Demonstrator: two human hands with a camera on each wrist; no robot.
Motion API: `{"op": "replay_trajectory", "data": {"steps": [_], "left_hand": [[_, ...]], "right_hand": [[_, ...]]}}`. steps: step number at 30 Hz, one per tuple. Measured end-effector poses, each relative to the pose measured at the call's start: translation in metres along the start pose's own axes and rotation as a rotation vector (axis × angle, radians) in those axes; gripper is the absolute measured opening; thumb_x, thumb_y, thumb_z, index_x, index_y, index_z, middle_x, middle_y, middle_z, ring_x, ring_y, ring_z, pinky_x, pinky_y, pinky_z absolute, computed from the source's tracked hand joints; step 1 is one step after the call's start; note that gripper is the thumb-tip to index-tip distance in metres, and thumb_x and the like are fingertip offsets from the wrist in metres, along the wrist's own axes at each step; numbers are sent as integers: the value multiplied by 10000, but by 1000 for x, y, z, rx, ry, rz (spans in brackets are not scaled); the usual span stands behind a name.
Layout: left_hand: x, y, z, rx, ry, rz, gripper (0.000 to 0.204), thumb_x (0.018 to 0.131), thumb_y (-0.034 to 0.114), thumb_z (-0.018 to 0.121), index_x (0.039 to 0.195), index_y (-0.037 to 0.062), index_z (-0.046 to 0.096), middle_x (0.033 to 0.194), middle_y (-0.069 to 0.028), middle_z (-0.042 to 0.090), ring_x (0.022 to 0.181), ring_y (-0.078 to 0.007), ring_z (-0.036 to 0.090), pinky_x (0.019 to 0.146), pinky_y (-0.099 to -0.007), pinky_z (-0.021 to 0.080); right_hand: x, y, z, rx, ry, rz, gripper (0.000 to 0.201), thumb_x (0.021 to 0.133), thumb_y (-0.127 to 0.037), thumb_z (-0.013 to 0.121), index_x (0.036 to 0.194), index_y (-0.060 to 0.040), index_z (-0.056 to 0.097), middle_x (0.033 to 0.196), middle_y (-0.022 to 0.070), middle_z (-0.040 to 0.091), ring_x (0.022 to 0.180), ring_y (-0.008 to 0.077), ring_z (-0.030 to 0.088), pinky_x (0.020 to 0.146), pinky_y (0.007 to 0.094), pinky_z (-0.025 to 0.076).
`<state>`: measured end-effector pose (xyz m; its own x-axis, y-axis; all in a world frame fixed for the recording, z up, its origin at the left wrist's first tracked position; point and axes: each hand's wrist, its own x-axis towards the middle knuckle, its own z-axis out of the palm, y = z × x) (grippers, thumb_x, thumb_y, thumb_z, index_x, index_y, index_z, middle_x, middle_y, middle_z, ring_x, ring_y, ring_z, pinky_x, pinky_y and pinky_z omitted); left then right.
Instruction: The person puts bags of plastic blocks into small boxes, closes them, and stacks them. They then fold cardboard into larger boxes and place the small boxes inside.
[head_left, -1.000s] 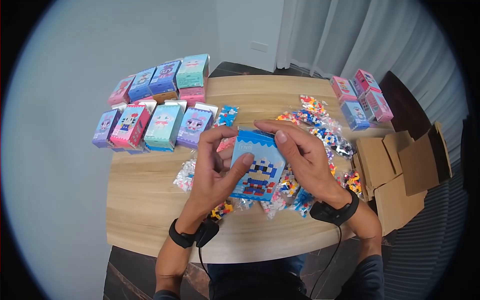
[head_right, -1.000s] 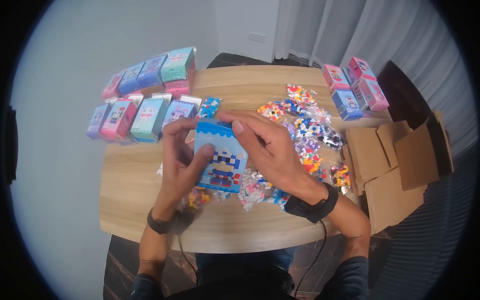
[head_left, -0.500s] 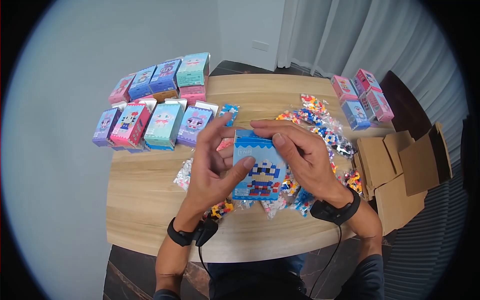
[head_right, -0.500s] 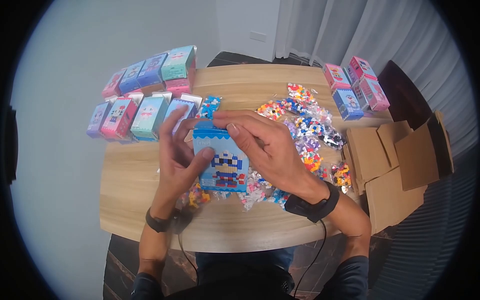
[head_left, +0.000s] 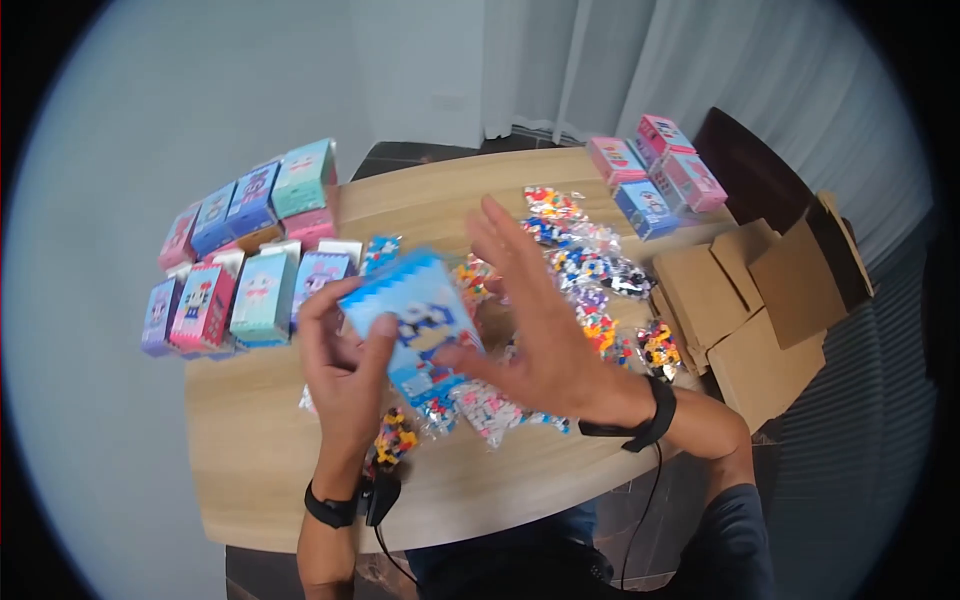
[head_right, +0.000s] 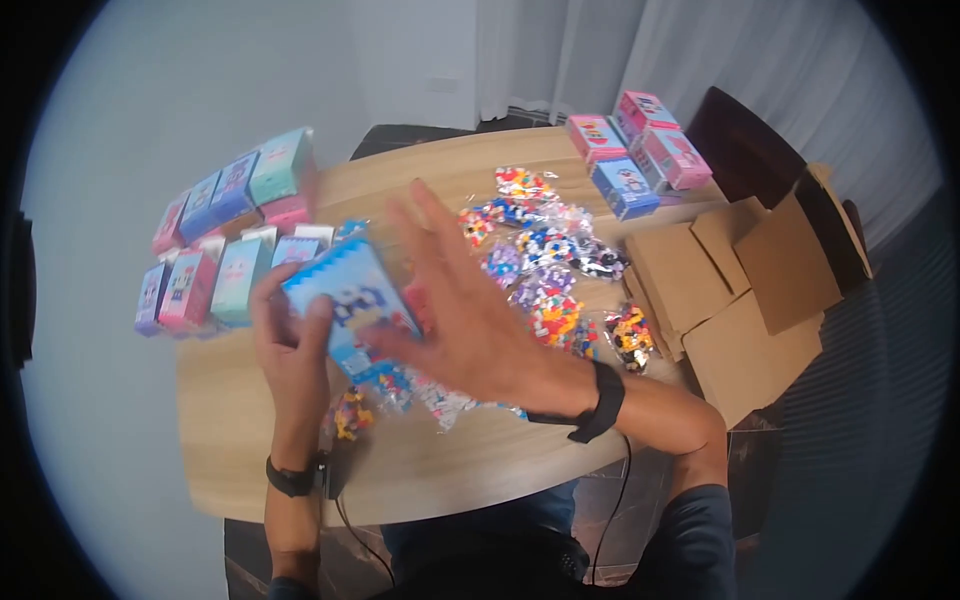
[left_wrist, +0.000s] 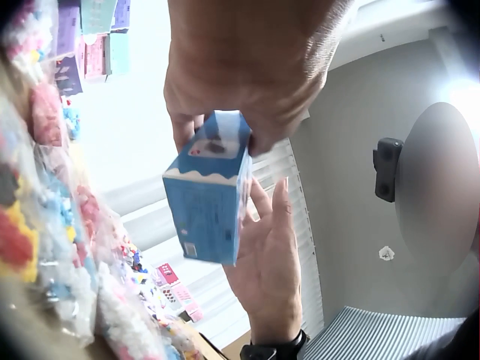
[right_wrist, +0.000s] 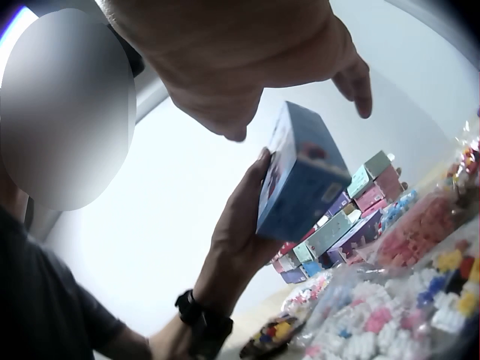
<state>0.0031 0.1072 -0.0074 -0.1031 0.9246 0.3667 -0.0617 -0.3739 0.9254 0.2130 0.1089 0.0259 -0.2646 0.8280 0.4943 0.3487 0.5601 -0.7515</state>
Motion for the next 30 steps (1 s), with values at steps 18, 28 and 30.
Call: {"op": "replay_trajectory", "data": {"steps": [18,28,30], "left_hand": [[-1,-17,5,48,-206,73,341,1065,100,557,1382,-14,503,1475,-185,472,1293,-278,596,1092,-429,523],[3,-20,-3,204,-152,-9,287,1041,35,567,1326,12,595,1443,-135,503,1356,-235,515,1130,-380,461],[5,-14,-3,216,-77,-23,286,1025,44,599,1310,17,607,1422,-140,519,1326,-245,537,1079,-381,485]], "right_hand": [[106,249,-181,-1335,172,300,790,899,-455,650,1500,3,417,1458,283,459,1271,433,521,1039,573,403],[103,275,-201,-1557,117,370,515,943,-438,644,1286,-55,641,1320,169,634,1191,356,628,978,510,453],[104,256,-187,-1518,69,455,484,957,-404,635,1293,-57,652,1367,151,622,1240,368,606,991,541,456]]}}
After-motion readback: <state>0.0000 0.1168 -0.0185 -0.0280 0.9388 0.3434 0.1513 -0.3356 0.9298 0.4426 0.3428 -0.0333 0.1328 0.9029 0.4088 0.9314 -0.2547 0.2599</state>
